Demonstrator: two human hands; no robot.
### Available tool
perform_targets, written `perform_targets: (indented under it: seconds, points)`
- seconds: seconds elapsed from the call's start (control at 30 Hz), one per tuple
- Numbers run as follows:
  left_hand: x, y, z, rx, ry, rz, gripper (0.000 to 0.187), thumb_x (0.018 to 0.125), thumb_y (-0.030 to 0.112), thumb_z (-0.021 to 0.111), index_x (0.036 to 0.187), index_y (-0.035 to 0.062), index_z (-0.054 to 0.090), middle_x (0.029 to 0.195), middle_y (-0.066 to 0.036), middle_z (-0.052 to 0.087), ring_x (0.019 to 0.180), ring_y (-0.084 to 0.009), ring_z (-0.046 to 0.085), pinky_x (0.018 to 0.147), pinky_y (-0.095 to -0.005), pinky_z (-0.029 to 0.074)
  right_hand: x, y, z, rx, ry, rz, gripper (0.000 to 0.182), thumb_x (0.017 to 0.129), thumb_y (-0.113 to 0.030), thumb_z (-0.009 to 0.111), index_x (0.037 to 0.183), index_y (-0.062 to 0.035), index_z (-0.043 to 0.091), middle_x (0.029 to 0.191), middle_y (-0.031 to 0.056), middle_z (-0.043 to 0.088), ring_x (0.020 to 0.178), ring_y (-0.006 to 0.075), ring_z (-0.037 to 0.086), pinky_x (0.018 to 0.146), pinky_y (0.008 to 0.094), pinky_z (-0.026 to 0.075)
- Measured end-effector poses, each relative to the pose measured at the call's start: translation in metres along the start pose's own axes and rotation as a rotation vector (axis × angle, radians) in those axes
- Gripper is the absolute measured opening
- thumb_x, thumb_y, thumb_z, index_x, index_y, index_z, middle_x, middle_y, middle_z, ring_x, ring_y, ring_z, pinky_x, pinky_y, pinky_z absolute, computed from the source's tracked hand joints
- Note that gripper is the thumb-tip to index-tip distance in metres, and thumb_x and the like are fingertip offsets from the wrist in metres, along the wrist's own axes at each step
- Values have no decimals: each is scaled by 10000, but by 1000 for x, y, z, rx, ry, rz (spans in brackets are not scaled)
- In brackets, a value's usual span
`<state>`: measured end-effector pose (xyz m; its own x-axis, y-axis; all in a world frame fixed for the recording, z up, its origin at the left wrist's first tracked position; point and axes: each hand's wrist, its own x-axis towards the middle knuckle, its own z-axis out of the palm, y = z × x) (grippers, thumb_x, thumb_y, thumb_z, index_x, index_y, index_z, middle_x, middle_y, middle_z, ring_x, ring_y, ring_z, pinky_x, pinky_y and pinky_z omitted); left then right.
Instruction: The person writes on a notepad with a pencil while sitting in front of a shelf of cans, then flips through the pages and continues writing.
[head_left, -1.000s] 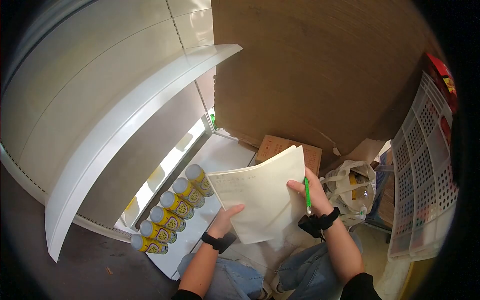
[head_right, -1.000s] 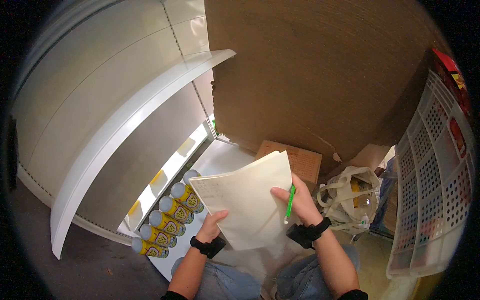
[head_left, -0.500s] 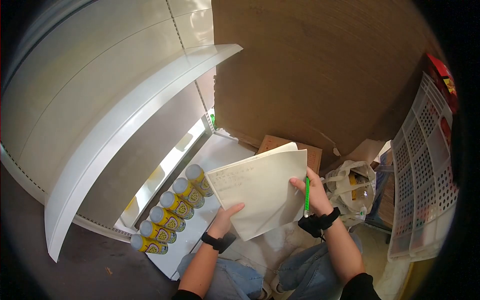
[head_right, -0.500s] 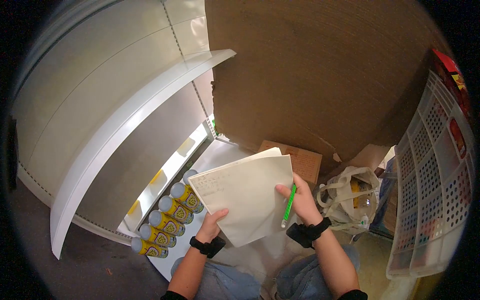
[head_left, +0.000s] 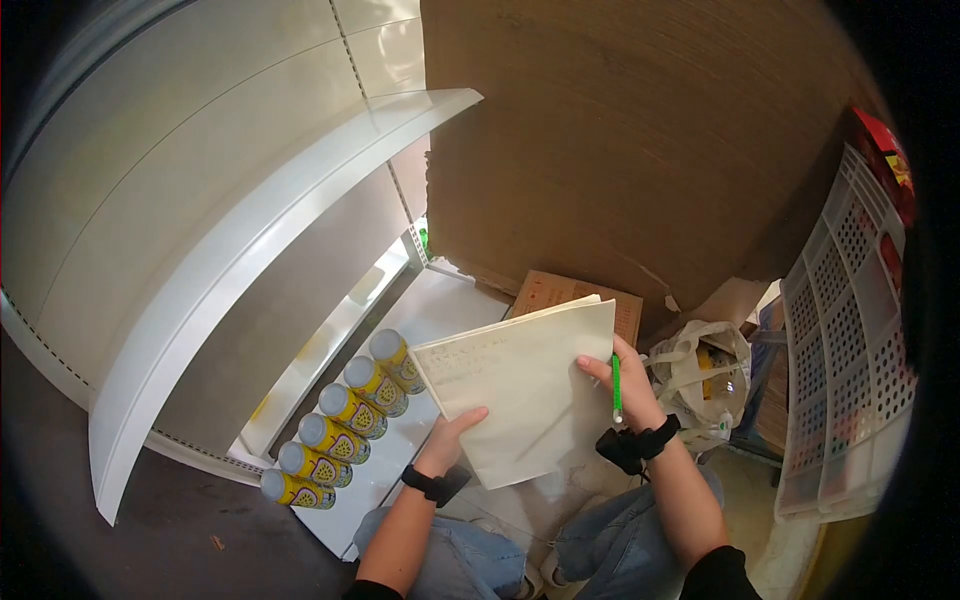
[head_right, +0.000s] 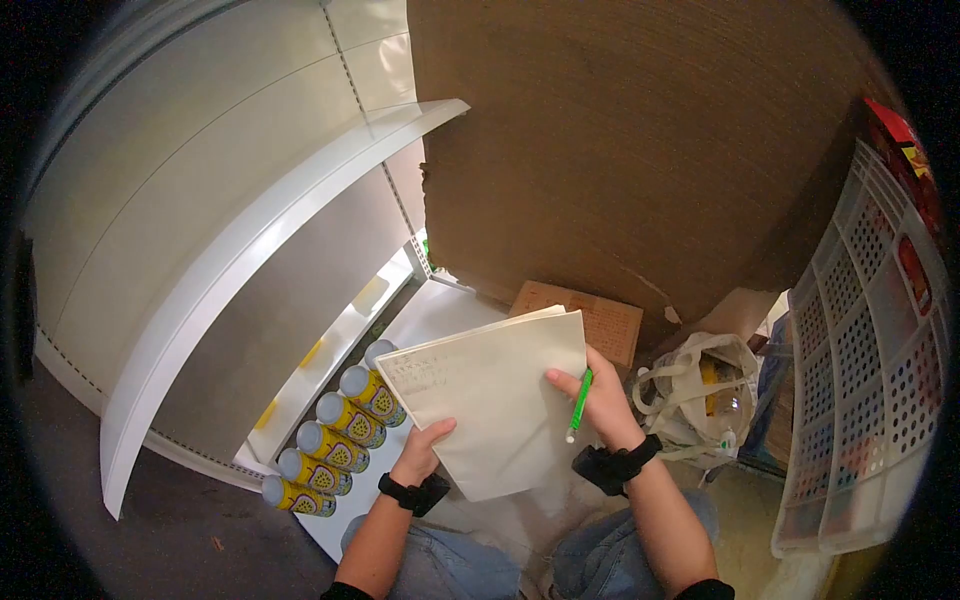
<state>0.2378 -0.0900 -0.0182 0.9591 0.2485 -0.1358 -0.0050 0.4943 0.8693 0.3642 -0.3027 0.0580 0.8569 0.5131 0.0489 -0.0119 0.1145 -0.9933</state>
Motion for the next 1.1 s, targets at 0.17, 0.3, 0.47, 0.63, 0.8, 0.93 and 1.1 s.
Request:
perform_targets:
  seconds: [0.17, 0.3, 0.47, 0.63, 0.8, 0.93, 1.1]
  points:
    - [1, -2, -1, -11, -13, 2, 471, 770, 128, 623, 1185, -28, 462, 1125, -112, 548, 1008, -196, 540, 862, -297, 433, -1, -3, 1, 16, -14, 5, 408, 786, -173, 656, 1118, 13, 508, 998, 59, 587, 906, 137, 540, 804, 272, 425]
    - [2, -3, -9, 16, -61, -23, 493, 765, 125, 611, 1206, -15, 440, 1136, -118, 542, 1020, -216, 541, 874, -322, 442, -1, 0, 2, 21, -73, 14, 453, 779, -214, 663, 1135, 12, 495, 1013, 60, 581, 923, 137, 533, 821, 278, 416]
    - [-2, 1, -2, -18, -85, -76, 524, 755, 127, 609, 1227, -1, 419, 1151, -114, 533, 1046, -226, 532, 891, -342, 441, -2, 2, 5, 64, -82, 17, 464, 780, -211, 664, 1150, 5, 487, 1020, 59, 578, 929, 135, 529, 823, 277, 414]
    - [-2, 2, 0, 0, -2, -30, 530, 755, 108, 608, 1234, -6, 410, 1170, -123, 519, 1056, -234, 524, 903, -345, 432, 2, 3, -3, -48, -11, -4, 434, 788, -157, 652, 1161, -7, 490, 1035, 57, 576, 940, 134, 525, 834, 278, 412]
    - [2, -2, -1, 6, 3, 13, 498, 767, 111, 611, 1215, -16, 434, 1158, -124, 529, 1043, -219, 525, 895, -322, 422, 2, 7, -2, -14, 17, -7, 416, 797, -130, 633, 1164, 3, 492, 1035, 54, 577, 942, 137, 525, 835, 282, 412]
    - [0, -2, 1, -1, 10, -7, 481, 771, 137, 629, 1193, -25, 463, 1139, -116, 544, 1025, -197, 530, 882, -299, 415, 4, 15, -4, -29, 0, -26, 400, 803, -105, 614, 1169, 0, 492, 1039, 50, 571, 941, 127, 516, 827, 274, 412]
    - [2, -2, 0, 41, 28, -20, 517, 767, 107, 603, 1230, -15, 409, 1168, -129, 518, 1055, -238, 524, 903, -341, 430, 3, 16, 0, -82, -3, -80, 387, 801, -104, 620, 1155, -4, 501, 1005, 39, 580, 904, 120, 522, 805, 264, 418]
